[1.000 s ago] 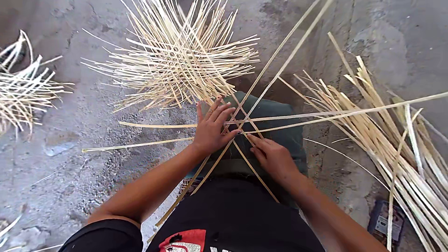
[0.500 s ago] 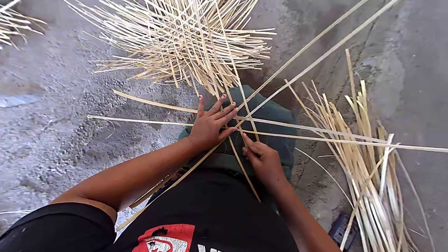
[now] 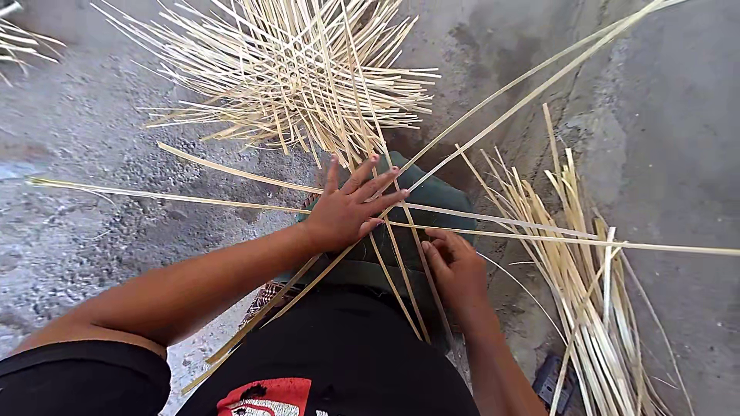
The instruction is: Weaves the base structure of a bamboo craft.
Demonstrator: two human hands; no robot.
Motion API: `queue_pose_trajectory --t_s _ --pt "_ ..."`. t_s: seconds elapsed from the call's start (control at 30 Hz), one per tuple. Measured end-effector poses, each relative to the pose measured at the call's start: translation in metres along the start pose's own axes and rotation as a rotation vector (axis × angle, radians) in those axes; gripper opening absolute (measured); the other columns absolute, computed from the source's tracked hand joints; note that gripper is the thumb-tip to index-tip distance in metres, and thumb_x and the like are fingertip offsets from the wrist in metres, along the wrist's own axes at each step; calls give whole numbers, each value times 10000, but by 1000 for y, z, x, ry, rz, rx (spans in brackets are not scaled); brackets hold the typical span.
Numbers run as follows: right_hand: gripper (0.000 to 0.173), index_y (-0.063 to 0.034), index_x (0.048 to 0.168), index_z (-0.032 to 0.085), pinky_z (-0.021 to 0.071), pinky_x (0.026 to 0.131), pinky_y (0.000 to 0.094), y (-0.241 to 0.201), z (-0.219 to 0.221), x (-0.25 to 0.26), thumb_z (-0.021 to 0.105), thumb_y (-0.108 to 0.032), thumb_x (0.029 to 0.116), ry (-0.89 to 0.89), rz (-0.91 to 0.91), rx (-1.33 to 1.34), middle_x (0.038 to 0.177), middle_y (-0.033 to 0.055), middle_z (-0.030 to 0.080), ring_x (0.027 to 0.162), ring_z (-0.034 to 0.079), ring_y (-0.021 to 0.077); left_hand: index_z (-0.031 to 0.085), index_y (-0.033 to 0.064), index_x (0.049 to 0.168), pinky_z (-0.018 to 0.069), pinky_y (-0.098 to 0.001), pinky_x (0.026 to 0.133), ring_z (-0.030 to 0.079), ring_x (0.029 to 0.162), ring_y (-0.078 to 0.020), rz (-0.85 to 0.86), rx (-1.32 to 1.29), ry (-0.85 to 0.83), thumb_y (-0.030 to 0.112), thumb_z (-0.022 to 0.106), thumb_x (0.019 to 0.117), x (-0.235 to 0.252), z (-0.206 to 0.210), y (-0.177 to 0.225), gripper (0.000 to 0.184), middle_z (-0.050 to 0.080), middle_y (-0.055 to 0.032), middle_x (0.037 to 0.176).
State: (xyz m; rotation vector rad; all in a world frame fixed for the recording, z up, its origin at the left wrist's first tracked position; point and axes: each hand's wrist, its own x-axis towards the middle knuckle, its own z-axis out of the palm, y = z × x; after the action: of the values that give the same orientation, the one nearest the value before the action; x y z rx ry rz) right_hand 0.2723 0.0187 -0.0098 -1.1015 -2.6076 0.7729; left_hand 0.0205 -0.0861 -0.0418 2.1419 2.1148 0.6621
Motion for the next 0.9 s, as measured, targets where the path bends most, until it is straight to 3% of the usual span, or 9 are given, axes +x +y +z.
queue_pose_trajectory --t_s 0.07,0.13,0.2,0.27,0.5,0.9 --pt "356 -179 1346 666 590 745 300 4 4 -3 604 -320 1025 -83 54 41 959 0 738 799 689 94 421 395 1561 -12 -815 1133 99 1582 -346 117 -19 -75 387 603 966 12 -5 -5 623 242 6 1700" --pt "363 -197 1382 653 580 748 299 1 10 -7 583 -261 1032 -96 53 63 934 -3 736 786 678 93 422 400 1561 -34 -806 1137 76 1586 -335 181 -38 -141 377 528 961 21 0 -10 609 265 16 1693" --pt "362 -188 1384 660 575 769 296 -1 16 -9 569 -238 1037 -84 43 76 925 2 733 798 674 97 487 419 1516 -39 -783 1157 125 1582 -318 192 -60 -128 388 382 1021 23 14 -13 507 354 26 1654" --pt "363 -191 1385 662 571 786 297 -1 18 -9 567 -236 1037 -81 44 81 931 2 735 813 675 99 525 423 1484 -27 -789 1154 148 1578 -317 158 -63 -84 459 326 1074 21 26 -13 457 372 41 1644" --pt "357 -220 1377 671 563 776 270 3 19 -4 574 -257 1035 -105 28 90 935 -14 732 808 664 78 603 394 1411 -5 -817 1127 206 1562 -332 79 -26 37 477 416 1049 14 35 -9 416 449 53 1594" --pt "359 -220 1383 667 559 804 295 1 13 -2 552 -249 1044 -151 7 46 965 18 733 840 670 113 618 380 1390 -3 -815 1126 201 1564 -331 59 -50 27 478 446 1042 13 33 -7 401 453 71 1591"
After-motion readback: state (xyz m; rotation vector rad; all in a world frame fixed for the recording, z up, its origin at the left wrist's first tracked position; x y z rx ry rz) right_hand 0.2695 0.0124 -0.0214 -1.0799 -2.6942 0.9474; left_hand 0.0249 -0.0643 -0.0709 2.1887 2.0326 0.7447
